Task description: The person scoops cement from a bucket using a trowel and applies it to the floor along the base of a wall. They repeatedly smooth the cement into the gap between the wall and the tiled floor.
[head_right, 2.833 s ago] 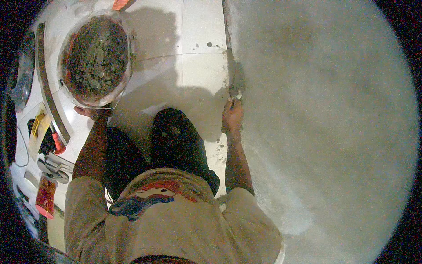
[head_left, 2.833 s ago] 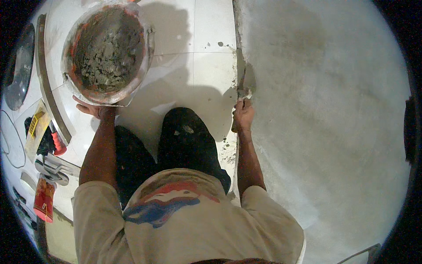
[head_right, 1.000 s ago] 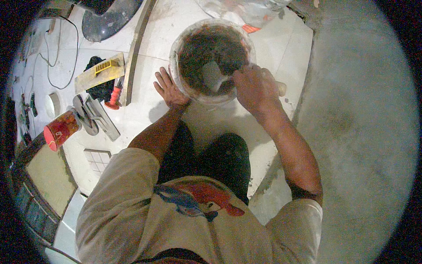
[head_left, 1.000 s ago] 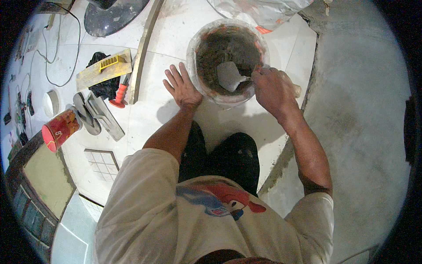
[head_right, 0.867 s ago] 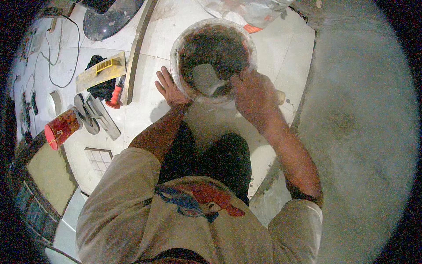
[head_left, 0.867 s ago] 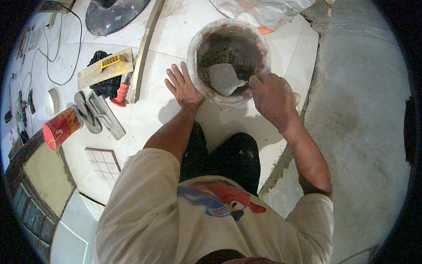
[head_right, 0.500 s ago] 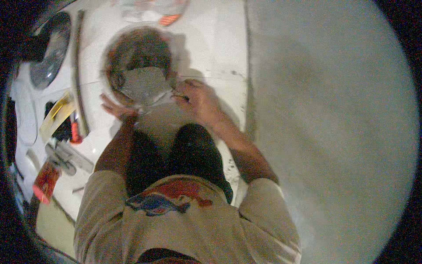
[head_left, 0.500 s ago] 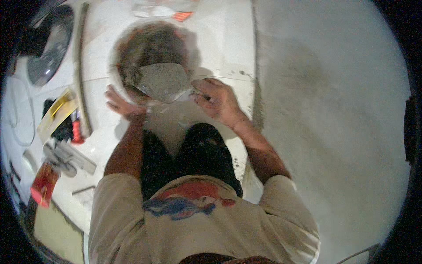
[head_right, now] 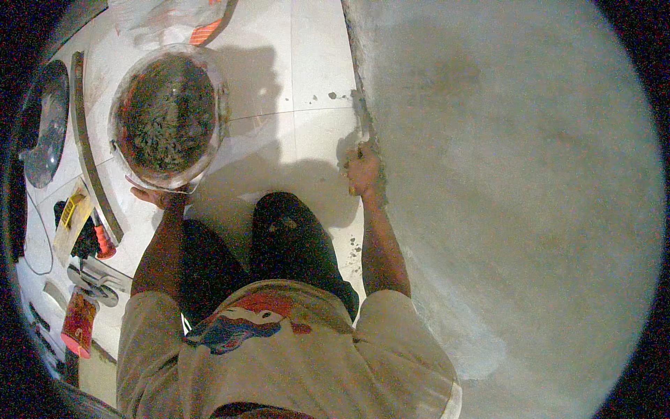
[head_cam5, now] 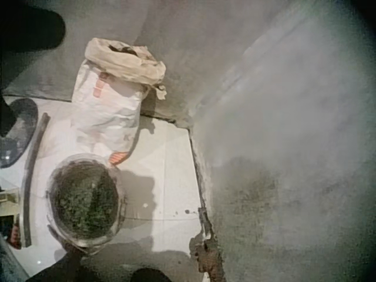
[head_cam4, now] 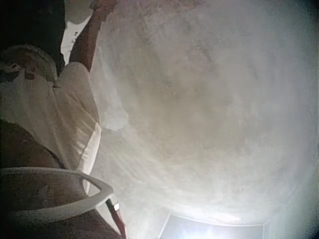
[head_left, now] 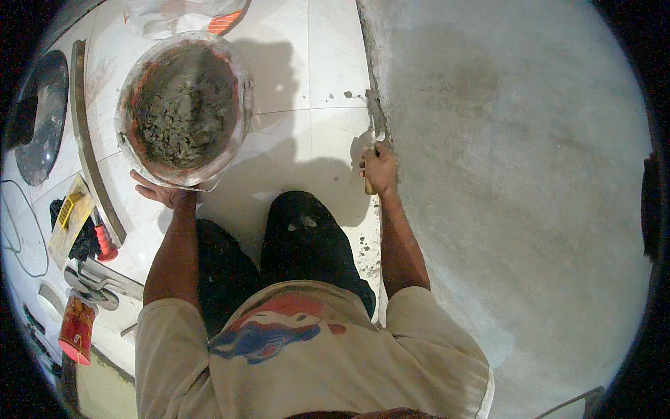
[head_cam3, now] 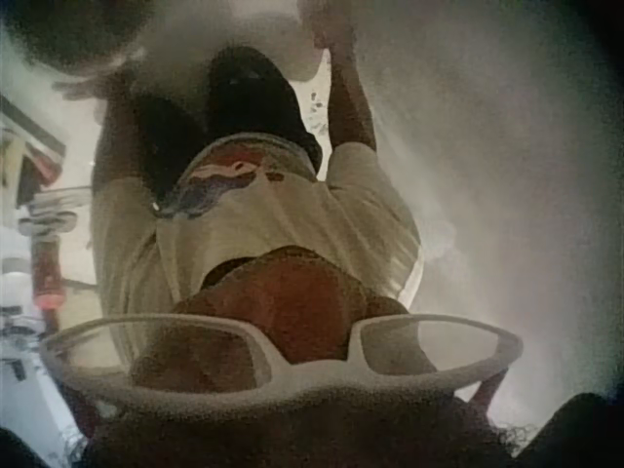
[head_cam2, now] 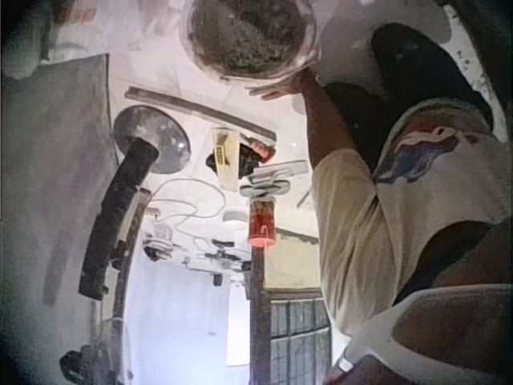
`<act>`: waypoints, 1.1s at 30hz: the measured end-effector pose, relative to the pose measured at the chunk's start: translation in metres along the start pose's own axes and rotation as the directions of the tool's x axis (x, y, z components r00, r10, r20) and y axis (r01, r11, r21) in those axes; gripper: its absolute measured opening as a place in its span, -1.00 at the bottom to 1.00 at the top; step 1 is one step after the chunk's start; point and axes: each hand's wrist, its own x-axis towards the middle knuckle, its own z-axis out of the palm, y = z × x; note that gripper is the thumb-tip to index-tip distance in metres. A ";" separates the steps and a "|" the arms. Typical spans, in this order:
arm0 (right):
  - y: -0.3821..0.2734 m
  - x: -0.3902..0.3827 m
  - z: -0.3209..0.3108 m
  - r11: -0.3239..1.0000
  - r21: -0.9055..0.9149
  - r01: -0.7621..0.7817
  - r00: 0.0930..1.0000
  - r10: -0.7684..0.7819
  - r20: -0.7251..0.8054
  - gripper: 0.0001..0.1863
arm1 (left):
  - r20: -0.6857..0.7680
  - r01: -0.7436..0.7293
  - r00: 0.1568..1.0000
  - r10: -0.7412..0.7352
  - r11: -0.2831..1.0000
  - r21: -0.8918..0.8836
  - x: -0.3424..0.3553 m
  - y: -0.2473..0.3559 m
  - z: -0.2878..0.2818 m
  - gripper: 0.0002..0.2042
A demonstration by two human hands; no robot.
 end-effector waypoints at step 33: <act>-0.055 -0.035 -0.013 0.994 0.073 -0.078 0.996 0.081 -0.037 -0.64 | 0.038 0.074 0.997 -0.066 0.967 -0.244 -0.018 -0.015 0.003 -0.07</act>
